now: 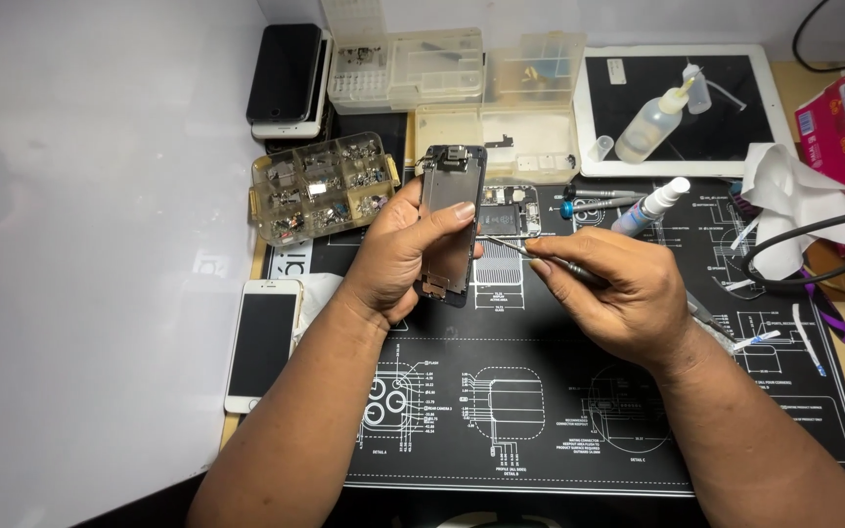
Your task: Disassembling and repairing internal components of a smartphone, including the screen and chassis.
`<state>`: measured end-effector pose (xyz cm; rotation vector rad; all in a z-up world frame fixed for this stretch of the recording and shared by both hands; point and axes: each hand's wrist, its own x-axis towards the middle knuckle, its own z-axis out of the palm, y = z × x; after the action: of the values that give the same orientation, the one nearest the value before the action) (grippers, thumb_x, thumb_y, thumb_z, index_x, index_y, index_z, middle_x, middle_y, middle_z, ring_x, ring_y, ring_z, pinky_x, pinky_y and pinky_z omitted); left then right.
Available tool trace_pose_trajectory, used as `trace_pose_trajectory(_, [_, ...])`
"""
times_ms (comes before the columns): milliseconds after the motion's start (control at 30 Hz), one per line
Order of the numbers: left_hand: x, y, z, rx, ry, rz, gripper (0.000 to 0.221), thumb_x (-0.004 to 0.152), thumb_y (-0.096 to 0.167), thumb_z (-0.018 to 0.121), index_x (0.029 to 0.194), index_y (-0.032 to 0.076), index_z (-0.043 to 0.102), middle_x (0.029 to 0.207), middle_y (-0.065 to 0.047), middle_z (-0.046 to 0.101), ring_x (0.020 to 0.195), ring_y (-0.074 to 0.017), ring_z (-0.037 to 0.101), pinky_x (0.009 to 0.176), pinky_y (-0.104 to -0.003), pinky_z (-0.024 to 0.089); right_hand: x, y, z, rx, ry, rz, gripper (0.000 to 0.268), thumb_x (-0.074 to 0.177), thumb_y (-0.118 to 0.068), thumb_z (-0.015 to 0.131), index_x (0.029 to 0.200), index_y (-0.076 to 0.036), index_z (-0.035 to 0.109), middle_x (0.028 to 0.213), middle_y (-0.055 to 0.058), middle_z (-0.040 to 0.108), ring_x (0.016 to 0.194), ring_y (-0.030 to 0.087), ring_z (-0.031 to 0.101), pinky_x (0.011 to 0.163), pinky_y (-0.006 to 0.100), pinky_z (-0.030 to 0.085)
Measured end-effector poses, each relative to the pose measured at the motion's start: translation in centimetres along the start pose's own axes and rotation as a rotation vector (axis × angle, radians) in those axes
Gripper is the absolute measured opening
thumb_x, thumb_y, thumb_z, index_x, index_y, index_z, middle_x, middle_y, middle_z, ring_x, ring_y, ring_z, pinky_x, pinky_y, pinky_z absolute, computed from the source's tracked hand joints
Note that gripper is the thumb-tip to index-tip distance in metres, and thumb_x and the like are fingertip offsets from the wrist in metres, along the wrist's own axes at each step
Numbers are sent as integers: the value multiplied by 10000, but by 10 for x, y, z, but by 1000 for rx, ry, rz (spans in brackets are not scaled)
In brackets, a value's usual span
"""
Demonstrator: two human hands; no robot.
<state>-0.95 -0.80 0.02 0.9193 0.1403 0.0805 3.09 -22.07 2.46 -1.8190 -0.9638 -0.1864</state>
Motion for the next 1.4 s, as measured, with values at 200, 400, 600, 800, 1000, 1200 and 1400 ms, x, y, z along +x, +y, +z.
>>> trace_pose_trajectory(200, [-2,2,0,-71,11,-40,225,855,63,777,1034,36,643,807,-132,719,733,-242,769,677,-383,672,0,-6,-1,24,-4,-18,129,906,16,708,982,-37,797,688,125,735,534,165,607,454,273,426])
trace_pose_trajectory(400, [-1,-2,2,-64,-5,1,155,920,110,735,1023,34,648,792,-117,713,715,-210,761,664,-355,670,-1,-6,-1,-12,32,-31,113,909,23,720,984,-21,793,681,139,718,503,195,582,445,293,423])
trace_pose_trajectory(600, [0,-1,8,65,-59,43,136,936,113,735,1012,25,665,774,-136,720,712,-205,755,658,-368,668,1,2,-8,-81,133,-67,101,933,47,726,1004,11,788,684,148,689,488,187,517,455,303,415])
trace_pose_trajectory(800, [1,1,4,173,-62,98,111,938,89,732,1008,32,667,765,-115,717,713,-172,740,665,-343,661,-8,15,-6,-44,177,-23,150,927,53,719,1074,36,745,750,187,687,501,199,539,454,327,437])
trace_pose_trajectory(1000, [0,25,1,704,-31,-94,175,895,119,672,1067,89,686,880,-27,734,748,-110,695,655,-281,599,-15,23,-6,159,120,45,149,993,114,502,1057,93,635,851,191,625,515,182,558,497,270,471])
trace_pose_trajectory(1200, [0,30,-8,911,-24,-269,277,934,204,666,1200,133,635,722,33,543,621,-96,524,569,-256,432,-25,23,-16,652,62,262,330,990,16,390,1254,76,579,1121,309,671,694,319,702,610,301,564])
trace_pose_trajectory(1400, [9,7,-12,70,112,21,201,1007,89,583,1200,37,602,1066,-117,689,959,-171,669,852,-284,581,-24,32,-17,718,94,208,331,958,-51,678,1265,-97,564,1193,162,718,841,213,783,614,175,587])
